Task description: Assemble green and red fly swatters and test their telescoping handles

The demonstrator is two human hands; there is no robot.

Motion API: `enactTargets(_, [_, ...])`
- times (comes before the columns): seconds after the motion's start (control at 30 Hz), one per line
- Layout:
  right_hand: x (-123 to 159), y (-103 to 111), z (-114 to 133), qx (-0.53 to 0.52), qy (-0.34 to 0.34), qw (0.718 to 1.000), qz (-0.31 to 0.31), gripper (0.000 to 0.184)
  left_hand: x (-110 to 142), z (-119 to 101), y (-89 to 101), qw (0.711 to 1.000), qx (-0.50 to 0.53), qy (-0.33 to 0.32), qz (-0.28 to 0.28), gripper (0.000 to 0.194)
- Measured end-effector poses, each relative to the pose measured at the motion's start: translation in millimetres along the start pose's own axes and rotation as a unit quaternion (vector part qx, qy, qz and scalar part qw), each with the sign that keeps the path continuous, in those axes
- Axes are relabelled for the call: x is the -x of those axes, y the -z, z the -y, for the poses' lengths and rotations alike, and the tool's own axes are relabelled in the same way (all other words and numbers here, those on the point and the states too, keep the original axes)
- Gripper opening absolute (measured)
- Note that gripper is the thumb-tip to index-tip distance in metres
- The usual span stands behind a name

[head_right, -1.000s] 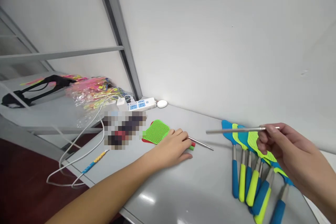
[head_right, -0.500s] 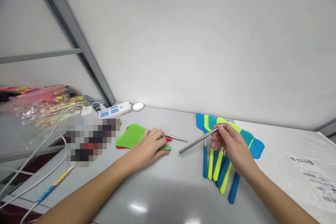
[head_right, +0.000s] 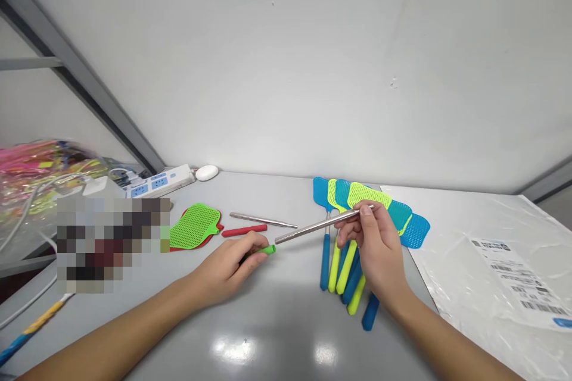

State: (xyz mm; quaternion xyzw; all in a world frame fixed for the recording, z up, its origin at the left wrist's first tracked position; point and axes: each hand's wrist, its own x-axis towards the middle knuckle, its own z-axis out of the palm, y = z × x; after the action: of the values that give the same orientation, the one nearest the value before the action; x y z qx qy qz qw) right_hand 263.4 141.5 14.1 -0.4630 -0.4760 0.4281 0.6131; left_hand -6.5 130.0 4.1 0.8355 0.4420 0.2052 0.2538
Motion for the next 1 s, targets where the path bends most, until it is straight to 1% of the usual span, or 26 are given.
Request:
enactTargets(0.13, [5,-3,-2,-0.007,-0.001,1.000,0.019,0.020,0,4,0.2,1.000,0.006,-0.016,-0.010,0.020])
enactTargets(0.3, [6,3,-3,0.013,-0.015,0.999,0.031,0.020,0,10,-2.2,0.999,0.011,-0.037,-0.030,0.015])
enactTargets(0.4, [3,7,-1,0.024,-0.024,0.999,0.040,0.020,1,10,-2.4,0.997,0.017,-0.058,-0.045,0.014])
enactTargets(0.5, [4,6,2,0.024,-0.026,0.998,0.047,0.021,0,10,-2.7,0.994,0.016,-0.087,-0.070,0.013])
enactTargets(0.57, [9,3,3,0.035,-0.026,0.996,0.080,0.022,0,10,-3.8,0.989,0.016,-0.107,-0.101,0.011])
enactTargets(0.7, [24,-2,4,0.080,-0.052,0.975,0.201,0.024,0,7,-7.2,0.974,0.040,-0.160,-0.153,0.008])
enactTargets(0.77, [27,1,8,0.116,-0.045,0.966,0.225,0.026,-1,2,-6.5,0.965,0.089,-0.164,-0.184,0.009])
enactTargets(0.83, [24,7,14,0.185,-0.012,0.954,0.237,0.028,-4,-7,-2.0,0.945,0.202,-0.138,-0.217,0.018])
enactTargets(0.87, [21,11,17,0.227,0.012,0.943,0.244,0.028,-7,-11,1.7,0.925,0.278,-0.118,-0.232,0.025])
enactTargets(0.9, [18,15,20,0.267,0.037,0.929,0.253,0.029,-11,-16,5.9,0.896,0.360,-0.097,-0.243,0.034])
enactTargets(0.93, [14,19,22,0.302,0.064,0.913,0.265,0.028,-16,-21,10.3,0.860,0.438,-0.074,-0.251,0.041])
enactTargets(1.0, [7,24,24,0.357,0.119,0.880,0.291,0.027,-25,-27,17.4,0.789,0.558,-0.020,-0.258,0.051])
